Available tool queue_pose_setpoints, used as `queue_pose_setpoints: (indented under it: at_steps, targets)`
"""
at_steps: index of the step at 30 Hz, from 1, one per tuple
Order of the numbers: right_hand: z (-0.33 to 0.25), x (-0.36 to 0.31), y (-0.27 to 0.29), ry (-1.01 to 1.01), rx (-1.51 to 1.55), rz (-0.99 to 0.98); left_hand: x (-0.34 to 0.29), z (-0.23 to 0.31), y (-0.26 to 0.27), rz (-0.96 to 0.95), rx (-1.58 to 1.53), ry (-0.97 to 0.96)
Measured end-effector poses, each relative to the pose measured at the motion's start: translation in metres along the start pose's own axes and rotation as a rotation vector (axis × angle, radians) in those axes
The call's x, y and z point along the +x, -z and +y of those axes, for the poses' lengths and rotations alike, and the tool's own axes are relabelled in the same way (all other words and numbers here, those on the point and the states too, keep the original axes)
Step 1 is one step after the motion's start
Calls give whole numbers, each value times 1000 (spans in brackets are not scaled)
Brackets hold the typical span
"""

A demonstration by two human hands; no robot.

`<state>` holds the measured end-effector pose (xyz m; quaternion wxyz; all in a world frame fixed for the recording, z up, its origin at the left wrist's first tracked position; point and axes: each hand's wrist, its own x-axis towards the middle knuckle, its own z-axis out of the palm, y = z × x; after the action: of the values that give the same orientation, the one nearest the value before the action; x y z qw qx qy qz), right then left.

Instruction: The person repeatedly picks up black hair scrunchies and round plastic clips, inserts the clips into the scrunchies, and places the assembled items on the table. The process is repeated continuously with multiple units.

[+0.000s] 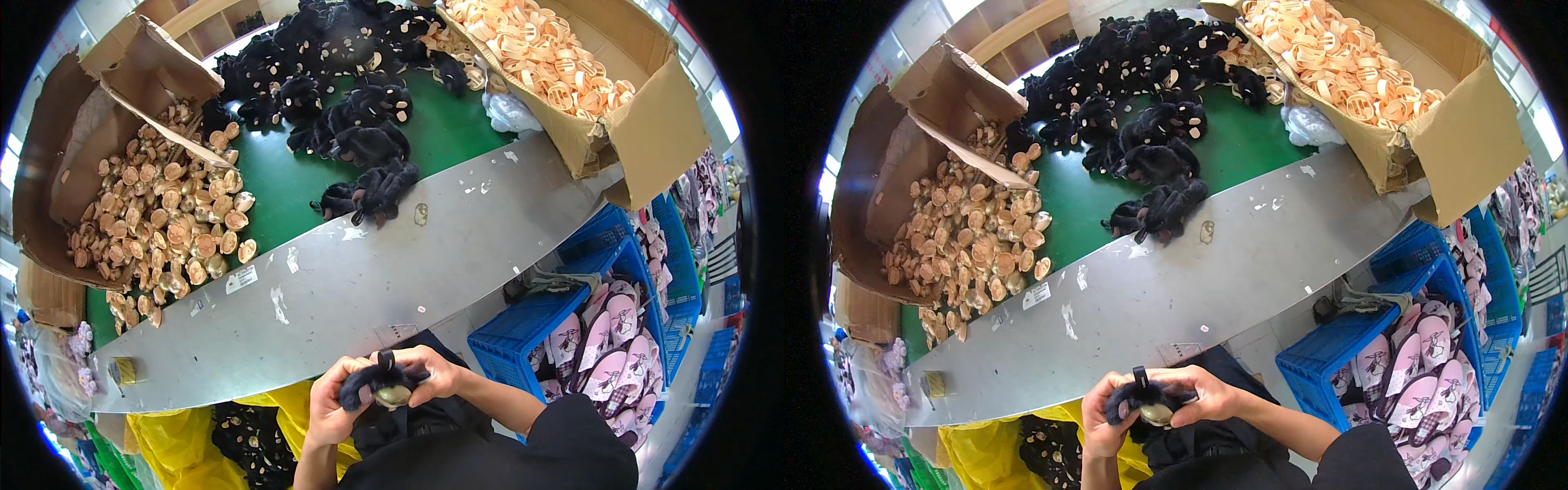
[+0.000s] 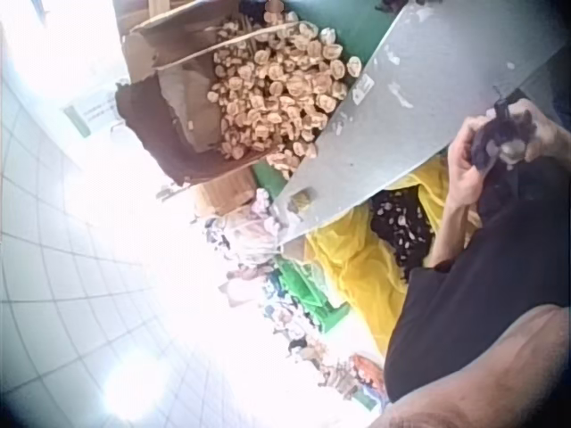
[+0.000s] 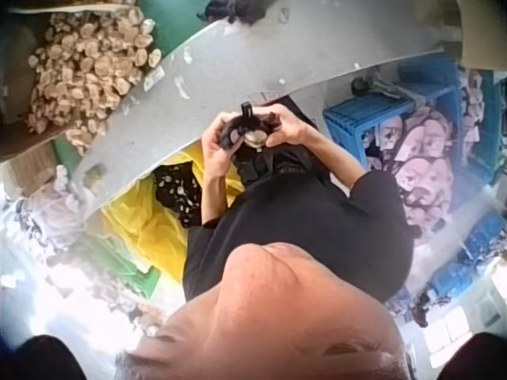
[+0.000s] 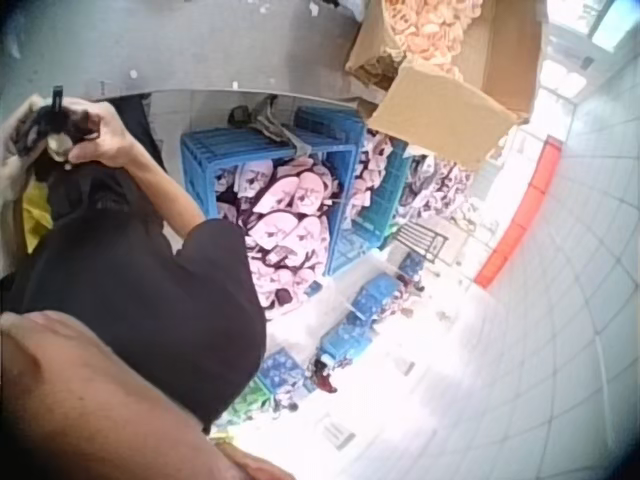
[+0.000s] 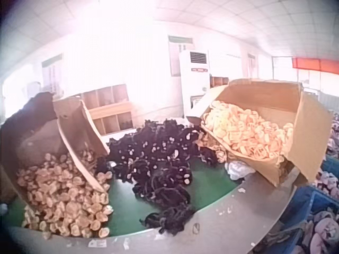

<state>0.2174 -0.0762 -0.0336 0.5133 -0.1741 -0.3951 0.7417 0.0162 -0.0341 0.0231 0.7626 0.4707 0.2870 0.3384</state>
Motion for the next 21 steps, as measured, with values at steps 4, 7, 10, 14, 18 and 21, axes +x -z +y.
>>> queue_pose_setpoints:
  at_steps: [4, 7, 10, 14, 18, 21]
  targets:
    - [-10, 4, -10, 194, -344, 113, 10, -3, -4, 38, 41, -66]
    - [-21, 3, -17, 266, -659, 184, 15, 1, -5, 35, 126, -166]
    - [-31, 1, -22, 369, -868, 232, 14, 13, 0, -37, 251, -185]
    - [-30, 6, -29, 524, -915, 182, 14, 11, -7, -78, 196, -208]
    - [-27, 8, -29, 663, -1042, 102, 15, 6, -5, -120, 283, -388]
    - [-21, 8, -30, 774, -1099, 100, 15, 3, -8, -74, 339, -519]
